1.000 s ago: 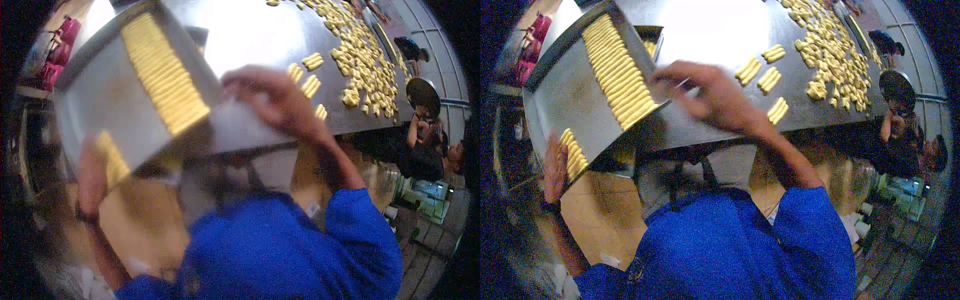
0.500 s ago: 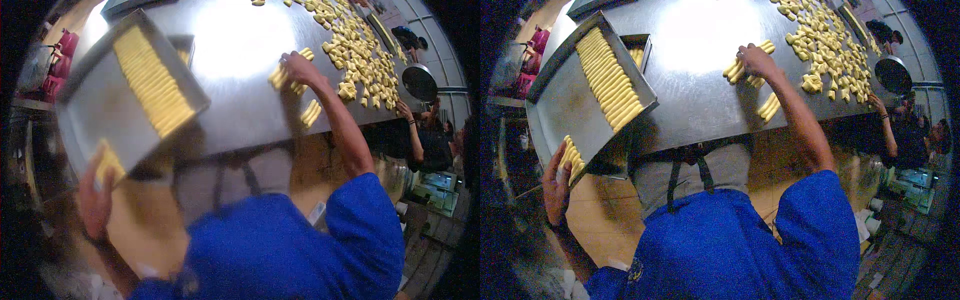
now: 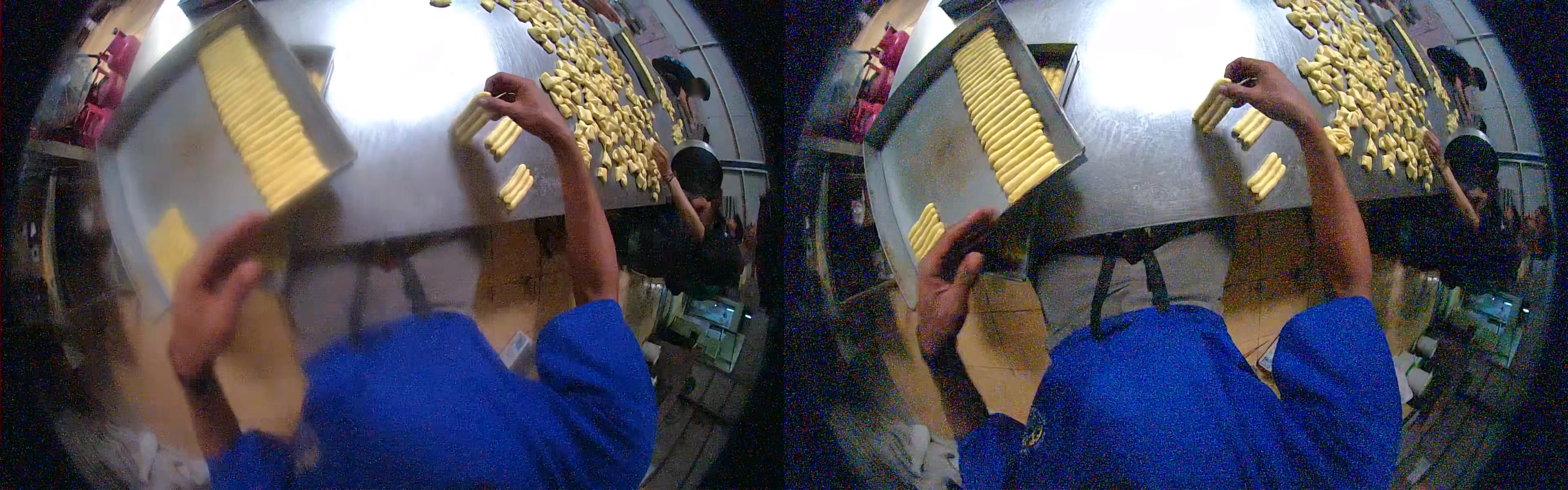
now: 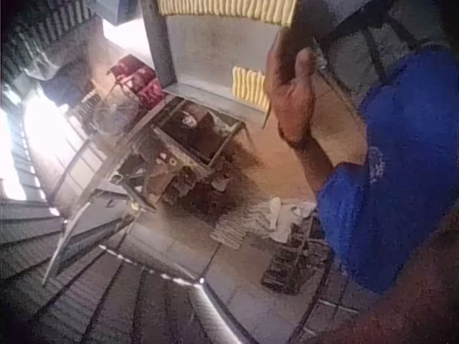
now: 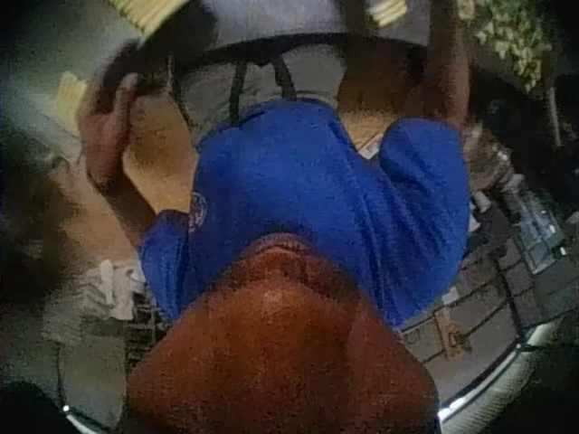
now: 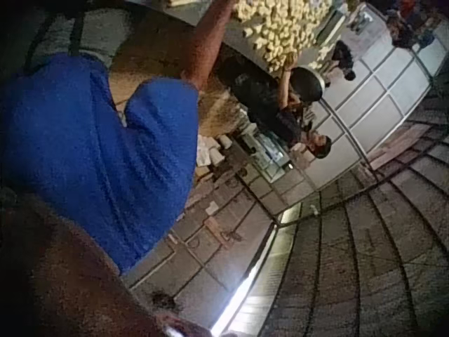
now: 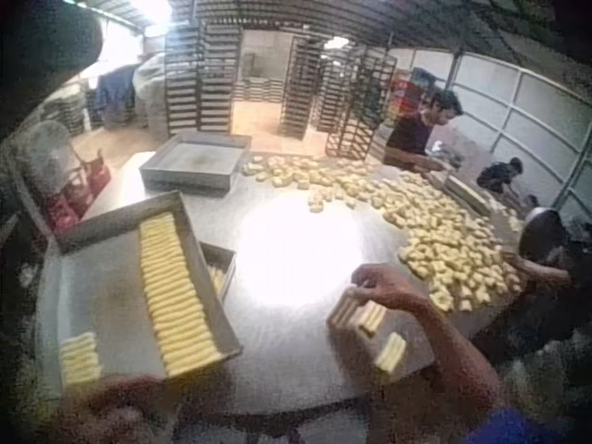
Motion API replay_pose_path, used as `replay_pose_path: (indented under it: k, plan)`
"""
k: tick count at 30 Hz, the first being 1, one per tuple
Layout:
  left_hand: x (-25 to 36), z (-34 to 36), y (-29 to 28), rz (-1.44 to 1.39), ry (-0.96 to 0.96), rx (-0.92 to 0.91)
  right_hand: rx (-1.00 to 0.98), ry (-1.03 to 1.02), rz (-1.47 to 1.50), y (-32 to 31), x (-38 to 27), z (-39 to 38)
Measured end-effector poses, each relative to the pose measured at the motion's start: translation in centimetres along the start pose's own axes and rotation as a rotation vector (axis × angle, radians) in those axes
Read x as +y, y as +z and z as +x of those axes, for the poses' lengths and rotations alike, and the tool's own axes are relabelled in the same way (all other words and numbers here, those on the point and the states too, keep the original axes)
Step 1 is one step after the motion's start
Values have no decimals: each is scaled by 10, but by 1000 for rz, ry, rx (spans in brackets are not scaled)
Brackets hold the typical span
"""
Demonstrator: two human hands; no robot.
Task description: The person rolls pieces of dough into long sticks by hand on a metal table and arranges them in rows onto a baking tray.
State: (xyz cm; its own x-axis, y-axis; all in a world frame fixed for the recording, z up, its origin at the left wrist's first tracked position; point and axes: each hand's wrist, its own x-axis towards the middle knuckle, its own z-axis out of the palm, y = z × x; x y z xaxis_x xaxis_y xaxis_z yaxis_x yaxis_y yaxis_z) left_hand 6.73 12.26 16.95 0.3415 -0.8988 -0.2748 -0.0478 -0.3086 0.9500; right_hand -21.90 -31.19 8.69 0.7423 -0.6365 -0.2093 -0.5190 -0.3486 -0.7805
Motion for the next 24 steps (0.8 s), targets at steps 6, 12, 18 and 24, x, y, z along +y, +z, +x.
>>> replay_pose_path:
  k: [6,12,18,24]
  plan:
    - [-23,76,99,-505,84,-97,-112,-220,161,-7,-109,-45]
    - [-15,95,112,-1048,285,-54,-21,-283,249,53,-201,-51]
    - [-29,43,1,-833,422,230,-259,-404,494,151,-258,-3]
    - [-62,-4,-152,-198,217,458,-532,-454,562,271,-306,58]
